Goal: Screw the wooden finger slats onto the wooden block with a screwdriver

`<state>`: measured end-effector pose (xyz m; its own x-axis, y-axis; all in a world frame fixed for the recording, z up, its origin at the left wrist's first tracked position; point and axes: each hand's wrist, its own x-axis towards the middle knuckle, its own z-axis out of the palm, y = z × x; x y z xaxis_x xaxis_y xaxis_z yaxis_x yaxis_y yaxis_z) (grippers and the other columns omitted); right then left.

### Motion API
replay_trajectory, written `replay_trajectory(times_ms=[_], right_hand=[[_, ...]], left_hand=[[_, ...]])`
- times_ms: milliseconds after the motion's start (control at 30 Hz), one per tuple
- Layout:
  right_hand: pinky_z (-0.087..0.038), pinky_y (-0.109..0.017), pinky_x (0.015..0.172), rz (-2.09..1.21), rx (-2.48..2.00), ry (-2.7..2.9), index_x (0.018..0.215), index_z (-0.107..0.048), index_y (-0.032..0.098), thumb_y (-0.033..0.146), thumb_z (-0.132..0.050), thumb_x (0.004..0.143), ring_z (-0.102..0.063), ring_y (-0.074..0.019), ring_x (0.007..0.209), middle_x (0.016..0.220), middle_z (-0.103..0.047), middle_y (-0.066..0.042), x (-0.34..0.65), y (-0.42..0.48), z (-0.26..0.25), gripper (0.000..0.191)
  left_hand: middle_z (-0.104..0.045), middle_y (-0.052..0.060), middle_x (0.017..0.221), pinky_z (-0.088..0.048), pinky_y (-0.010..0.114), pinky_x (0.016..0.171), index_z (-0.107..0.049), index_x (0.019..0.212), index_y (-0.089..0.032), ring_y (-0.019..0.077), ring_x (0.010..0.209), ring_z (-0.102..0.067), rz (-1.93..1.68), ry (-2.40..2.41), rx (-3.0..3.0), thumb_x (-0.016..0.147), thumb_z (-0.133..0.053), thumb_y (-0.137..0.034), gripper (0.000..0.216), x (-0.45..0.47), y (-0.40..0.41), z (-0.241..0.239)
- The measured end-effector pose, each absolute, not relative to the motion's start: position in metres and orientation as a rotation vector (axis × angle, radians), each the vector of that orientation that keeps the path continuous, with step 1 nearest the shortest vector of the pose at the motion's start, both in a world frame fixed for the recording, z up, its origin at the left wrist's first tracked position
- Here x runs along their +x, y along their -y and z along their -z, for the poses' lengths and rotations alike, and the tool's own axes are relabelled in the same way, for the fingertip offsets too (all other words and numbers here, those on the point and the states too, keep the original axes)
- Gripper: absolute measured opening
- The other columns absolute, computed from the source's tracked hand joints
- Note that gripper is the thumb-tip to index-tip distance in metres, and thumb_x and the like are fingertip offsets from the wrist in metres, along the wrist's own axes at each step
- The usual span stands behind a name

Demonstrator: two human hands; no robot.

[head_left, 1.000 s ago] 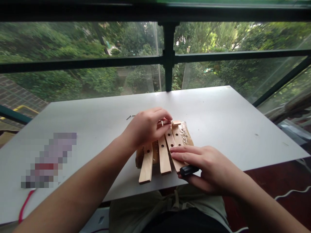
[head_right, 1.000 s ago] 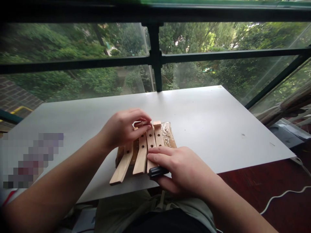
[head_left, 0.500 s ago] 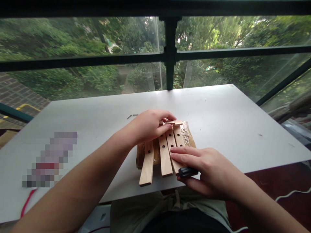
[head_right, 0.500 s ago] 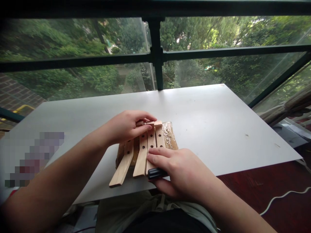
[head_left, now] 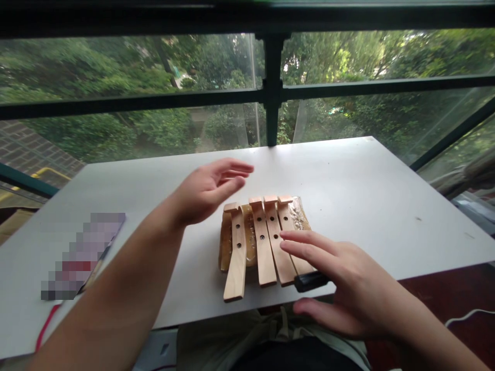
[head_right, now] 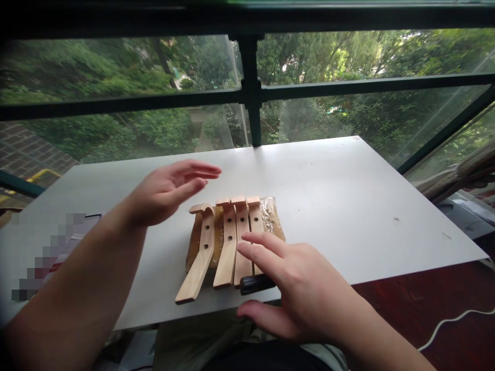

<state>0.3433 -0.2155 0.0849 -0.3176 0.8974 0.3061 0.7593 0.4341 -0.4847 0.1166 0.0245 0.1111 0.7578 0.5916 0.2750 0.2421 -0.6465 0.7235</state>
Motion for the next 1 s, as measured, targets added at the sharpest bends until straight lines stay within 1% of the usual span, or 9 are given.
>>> replay_trajectory(times_ms=[100, 233, 300, 333, 467, 633, 767, 867, 1000], right_hand=[[-0.062, -0.037, 0.097, -0.331, -1.343, 2.031, 0.142, -0.055, 0.023, 0.029, -0.071, 0.089, -0.071, -0.0269, 0.121, 0.144, -0.063, -0.014, 0.355, 0.223, -0.086, 0.056], [-0.061, -0.031, 0.095, -0.318, -1.272, 1.989, 0.13, -0.062, 0.019, 0.011, -0.063, 0.09, -0.071, -0.0213, 0.113, 0.13, -0.068, -0.013, 0.369, 0.224, -0.087, 0.041], [-0.06, -0.027, 0.093, -0.304, -1.24, 1.965, 0.126, -0.063, 0.017, 0.009, -0.062, 0.091, -0.071, -0.0192, 0.109, 0.123, -0.069, -0.013, 0.371, 0.222, -0.087, 0.036], [-0.059, -0.027, 0.092, -0.298, -1.228, 1.955, 0.124, -0.063, 0.017, 0.009, -0.063, 0.091, -0.071, -0.0186, 0.107, 0.121, -0.069, -0.013, 0.371, 0.22, -0.087, 0.034], [-0.058, -0.026, 0.088, -0.301, -1.199, 1.955, 0.121, -0.064, 0.016, 0.009, -0.064, 0.09, -0.07, -0.0179, 0.103, 0.116, -0.069, -0.013, 0.366, 0.214, -0.085, 0.032], [-0.058, -0.026, 0.086, -0.342, -1.174, 1.965, 0.118, -0.065, 0.014, 0.007, -0.066, 0.089, -0.069, -0.017, 0.101, 0.114, -0.069, -0.012, 0.364, 0.211, -0.082, 0.03], [-0.057, -0.025, 0.087, -0.348, -1.164, 1.966, 0.117, -0.065, 0.014, 0.006, -0.065, 0.089, -0.069, -0.0162, 0.101, 0.112, -0.069, -0.012, 0.364, 0.21, -0.081, 0.029], [-0.057, -0.025, 0.088, -0.347, -1.161, 1.963, 0.116, -0.065, 0.014, 0.006, -0.065, 0.089, -0.069, -0.016, 0.102, 0.112, -0.069, -0.012, 0.363, 0.209, -0.082, 0.028], [-0.057, -0.025, 0.088, -0.35, -1.155, 1.956, 0.116, -0.065, 0.014, 0.005, -0.065, 0.089, -0.069, -0.0162, 0.102, 0.111, -0.069, -0.012, 0.363, 0.211, -0.082, 0.028]], left_hand=[[-0.072, 0.009, 0.13, -0.059, 0.037, 0.101, -0.065, 0.131, -0.023, 0.0236, 0.118, -0.069, -0.694, -1.117, 2.274, 0.098, -0.051, -0.055, 0.049, 0.082, -0.053, -0.081], [-0.066, 0.018, 0.134, -0.049, 0.053, 0.112, -0.067, 0.133, -0.016, 0.0359, 0.121, -0.065, -0.576, -1.487, 2.308, 0.082, -0.068, -0.047, 0.059, 0.055, -0.08, -0.027], [-0.066, 0.016, 0.134, -0.043, 0.052, 0.118, -0.069, 0.133, -0.018, 0.0363, 0.127, -0.06, -0.546, -1.556, 2.344, 0.081, -0.068, -0.047, 0.059, 0.052, -0.084, -0.01], [-0.068, 0.014, 0.131, -0.047, 0.048, 0.113, -0.071, 0.129, -0.021, 0.0333, 0.12, -0.064, -0.524, -1.574, 2.351, 0.082, -0.067, -0.047, 0.054, 0.052, -0.085, -0.006], [-0.075, 0.006, 0.114, -0.054, 0.036, 0.089, -0.079, 0.107, -0.027, 0.0242, 0.095, -0.07, -0.49, -1.624, 2.352, 0.086, -0.062, -0.046, 0.033, 0.055, -0.082, -0.005], [-0.077, 0.003, 0.104, -0.053, 0.032, 0.083, -0.076, 0.108, -0.028, 0.0216, 0.092, -0.07, -0.524, -1.673, 2.342, 0.088, -0.063, -0.044, 0.029, 0.057, -0.08, -0.008], [-0.073, 0.005, 0.111, -0.056, 0.037, 0.091, -0.066, 0.128, -0.025, 0.021, 0.098, -0.069, -0.556, -1.755, 2.314, 0.093, -0.063, -0.048, 0.042, 0.062, -0.089, -0.006], [-0.069, 0.009, 0.119, -0.057, 0.044, 0.097, -0.065, 0.124, -0.018, 0.021, 0.107, -0.067, -0.497, -1.784, 2.303, 0.098, -0.061, -0.044, 0.037, 0.064, -0.094, -0.007], [-0.068, 0.009, 0.121, -0.058, 0.043, 0.097, -0.065, 0.12, -0.016, 0.0207, 0.108, -0.067, -0.433, -1.787, 2.288, 0.099, -0.061, -0.042, 0.034, 0.062, -0.09, -0.01]])
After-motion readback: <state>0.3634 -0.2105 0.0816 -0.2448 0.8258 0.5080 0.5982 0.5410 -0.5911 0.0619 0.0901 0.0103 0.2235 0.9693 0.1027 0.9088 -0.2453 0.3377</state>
